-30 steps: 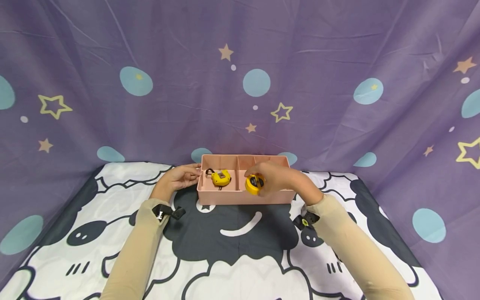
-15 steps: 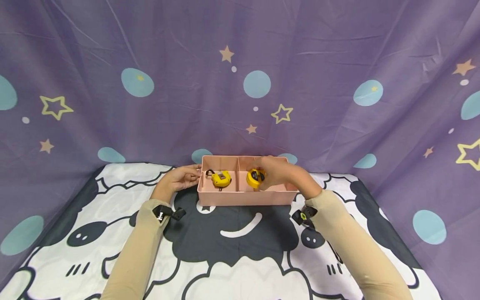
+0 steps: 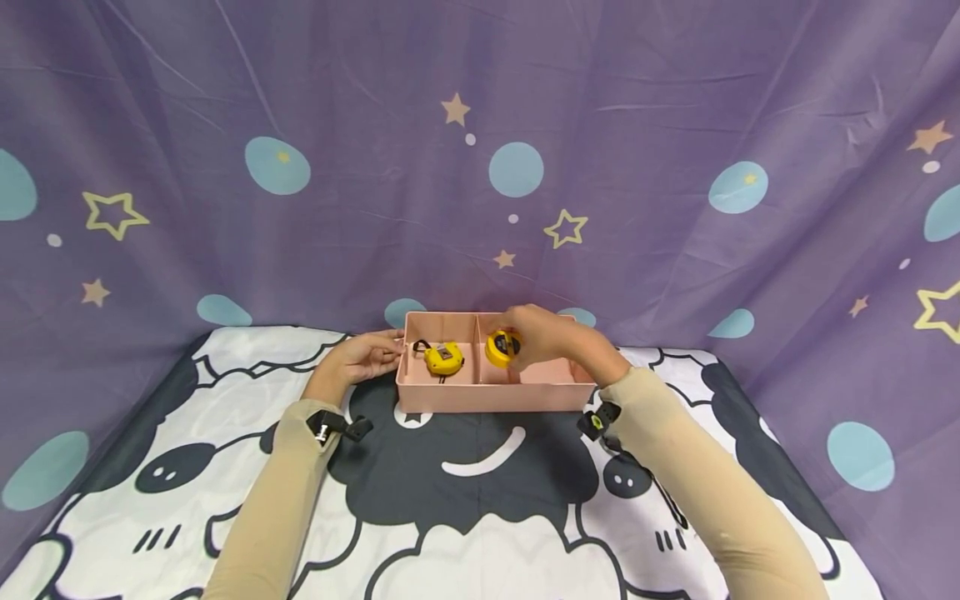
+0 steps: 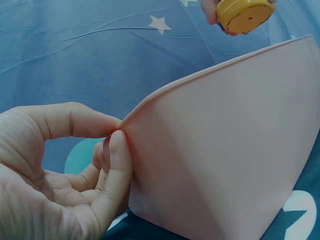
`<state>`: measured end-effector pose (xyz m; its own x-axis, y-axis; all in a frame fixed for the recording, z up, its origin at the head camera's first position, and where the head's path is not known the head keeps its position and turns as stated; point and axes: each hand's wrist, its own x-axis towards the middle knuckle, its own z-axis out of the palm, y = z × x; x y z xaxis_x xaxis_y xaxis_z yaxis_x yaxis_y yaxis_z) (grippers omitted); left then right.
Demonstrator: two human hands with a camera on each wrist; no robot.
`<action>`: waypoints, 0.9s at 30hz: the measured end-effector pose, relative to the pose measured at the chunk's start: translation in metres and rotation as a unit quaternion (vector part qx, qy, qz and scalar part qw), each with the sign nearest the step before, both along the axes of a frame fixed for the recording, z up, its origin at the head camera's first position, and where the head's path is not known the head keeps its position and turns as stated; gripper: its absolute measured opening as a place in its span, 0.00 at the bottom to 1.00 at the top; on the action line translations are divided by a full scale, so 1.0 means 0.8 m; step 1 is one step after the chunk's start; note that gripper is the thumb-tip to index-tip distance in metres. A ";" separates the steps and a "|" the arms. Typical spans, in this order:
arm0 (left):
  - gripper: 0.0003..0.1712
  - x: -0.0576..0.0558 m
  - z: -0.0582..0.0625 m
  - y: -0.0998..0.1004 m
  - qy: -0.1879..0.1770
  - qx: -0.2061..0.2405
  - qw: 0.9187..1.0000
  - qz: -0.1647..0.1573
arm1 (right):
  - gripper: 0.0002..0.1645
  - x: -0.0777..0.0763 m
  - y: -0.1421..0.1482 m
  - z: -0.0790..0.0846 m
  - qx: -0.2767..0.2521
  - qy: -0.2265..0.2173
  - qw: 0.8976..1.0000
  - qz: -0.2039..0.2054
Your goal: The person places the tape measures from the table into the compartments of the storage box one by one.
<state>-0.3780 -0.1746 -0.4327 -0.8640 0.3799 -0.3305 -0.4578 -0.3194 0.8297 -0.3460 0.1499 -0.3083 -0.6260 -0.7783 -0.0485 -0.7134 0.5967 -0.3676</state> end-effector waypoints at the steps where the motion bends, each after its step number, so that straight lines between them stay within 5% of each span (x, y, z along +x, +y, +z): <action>1: 0.25 0.000 0.000 0.000 0.001 0.003 1.000 -0.002 | 0.34 -0.001 -0.001 0.000 0.001 0.002 1.000 0.003; 27: 0.18 -0.003 -0.003 -0.001 -0.005 0.007 1.000 0.002 | 0.38 -0.017 -0.019 -0.007 0.030 -0.004 1.000 0.003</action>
<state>-0.3805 -0.1757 -0.4353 -0.8627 0.3805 -0.3332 -0.4641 -0.3339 0.8204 -0.3599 0.1346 -0.3139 -0.6214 -0.7771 -0.0998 -0.7136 0.6140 -0.3373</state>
